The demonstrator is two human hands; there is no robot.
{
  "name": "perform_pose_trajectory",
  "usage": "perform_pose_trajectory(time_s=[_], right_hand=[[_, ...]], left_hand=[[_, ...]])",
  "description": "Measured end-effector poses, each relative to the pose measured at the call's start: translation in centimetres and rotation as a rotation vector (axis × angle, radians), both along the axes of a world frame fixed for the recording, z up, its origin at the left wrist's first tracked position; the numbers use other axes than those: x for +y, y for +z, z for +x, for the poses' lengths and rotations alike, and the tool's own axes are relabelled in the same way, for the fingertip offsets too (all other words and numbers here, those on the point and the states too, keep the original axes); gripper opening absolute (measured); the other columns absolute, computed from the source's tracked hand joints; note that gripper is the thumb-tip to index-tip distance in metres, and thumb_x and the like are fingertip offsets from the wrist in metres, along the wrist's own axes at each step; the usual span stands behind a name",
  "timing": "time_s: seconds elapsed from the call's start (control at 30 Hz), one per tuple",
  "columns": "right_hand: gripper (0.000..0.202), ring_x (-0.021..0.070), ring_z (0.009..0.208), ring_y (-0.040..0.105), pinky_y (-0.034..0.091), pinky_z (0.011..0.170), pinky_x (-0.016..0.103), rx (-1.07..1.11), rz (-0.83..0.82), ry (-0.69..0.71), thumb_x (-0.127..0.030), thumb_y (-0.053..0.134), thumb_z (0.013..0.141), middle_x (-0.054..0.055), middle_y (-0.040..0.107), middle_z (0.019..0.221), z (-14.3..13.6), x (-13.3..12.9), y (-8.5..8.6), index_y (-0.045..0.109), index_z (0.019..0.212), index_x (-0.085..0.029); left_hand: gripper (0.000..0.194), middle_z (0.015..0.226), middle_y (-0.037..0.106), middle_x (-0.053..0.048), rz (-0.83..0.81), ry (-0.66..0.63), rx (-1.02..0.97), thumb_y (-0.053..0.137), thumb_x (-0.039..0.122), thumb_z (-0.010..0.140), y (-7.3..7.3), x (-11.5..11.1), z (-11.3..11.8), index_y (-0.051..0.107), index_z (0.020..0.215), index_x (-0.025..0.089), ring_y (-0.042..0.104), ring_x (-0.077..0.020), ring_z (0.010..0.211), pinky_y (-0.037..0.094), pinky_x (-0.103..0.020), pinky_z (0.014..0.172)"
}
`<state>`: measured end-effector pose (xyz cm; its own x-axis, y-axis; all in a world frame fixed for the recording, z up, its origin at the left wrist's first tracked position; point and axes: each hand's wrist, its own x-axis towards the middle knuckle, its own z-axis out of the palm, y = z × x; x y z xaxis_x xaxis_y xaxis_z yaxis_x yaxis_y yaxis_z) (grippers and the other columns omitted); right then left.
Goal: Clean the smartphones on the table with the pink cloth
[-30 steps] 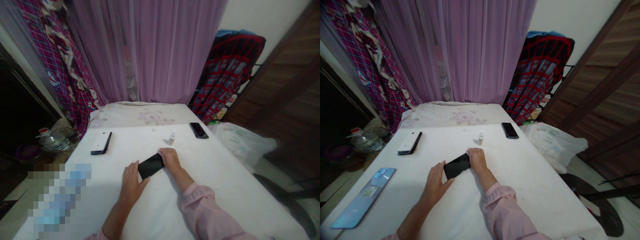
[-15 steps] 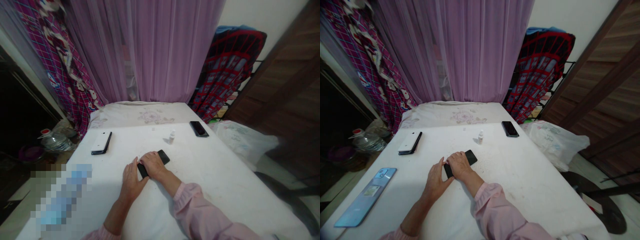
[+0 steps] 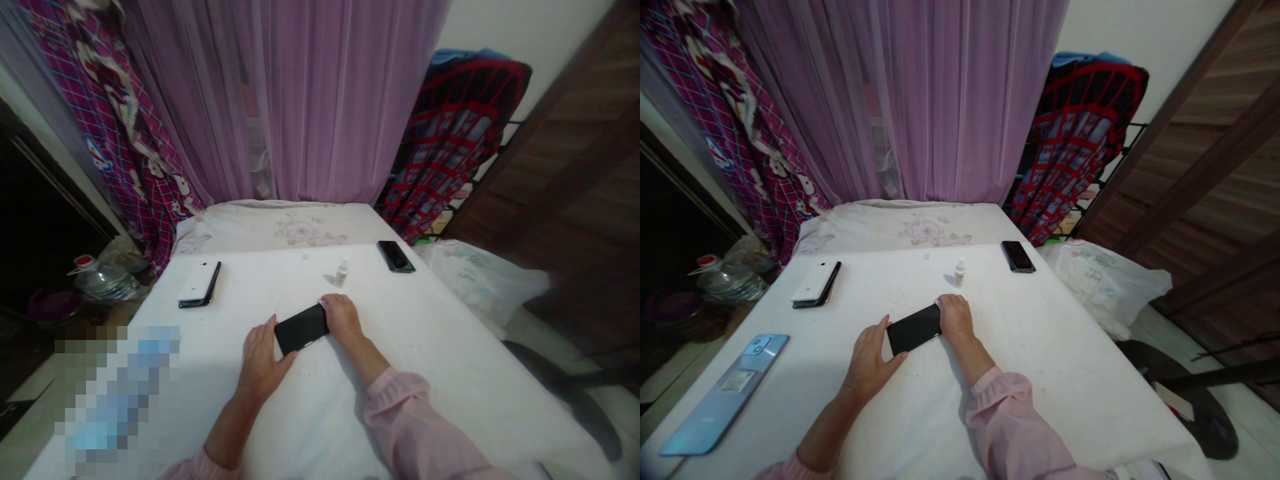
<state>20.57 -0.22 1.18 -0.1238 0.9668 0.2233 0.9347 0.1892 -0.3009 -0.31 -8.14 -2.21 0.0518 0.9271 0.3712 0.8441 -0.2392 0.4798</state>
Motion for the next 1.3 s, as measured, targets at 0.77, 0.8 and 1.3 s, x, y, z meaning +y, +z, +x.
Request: perform_pose_trajectory(time_s=[0.77,0.8,1.3], right_hand=[[0.027,0.0187,0.087,0.065,0.044,0.079,0.026,0.098,-0.037,-0.069,-0.024,0.046,0.093,0.006,0.075,0.094,1.3,-1.3,0.3,0.073,0.095,-0.021],[0.026,0.0184,0.086,0.065,0.044,0.078,0.026,0.133,-0.045,-0.080,-0.024,0.047,0.092,0.005,0.075,0.093,1.1,-0.6,0.2,0.073,0.095,-0.022],[0.035,0.0195,0.071,0.063,0.050,0.067,0.032,1.138,-0.030,-0.060,-0.046,0.058,0.077,0.006,0.072,0.078,2.8,-0.1,-1.6,0.071,0.091,-0.017]], left_hand=[[0.064,0.119,0.061,-0.012,0.013,-0.039,0.036,0.059,0.034,0.077,0.1,-0.1,0.1,0.043,0.136,0.017,0.054,-0.0322,0.112,0.034,-0.056,0.105],[0.065,0.119,0.060,-0.012,0.009,-0.039,0.029,0.060,0.034,0.076,0.1,0.0,0.1,0.043,0.136,0.017,0.054,-0.0324,0.112,0.035,-0.056,0.105],[0.069,0.127,0.041,-0.009,-0.072,-0.086,-0.134,0.053,0.009,0.077,2.1,-0.8,2.5,0.033,0.140,0.027,0.054,-0.0263,0.114,0.050,-0.044,0.097]])
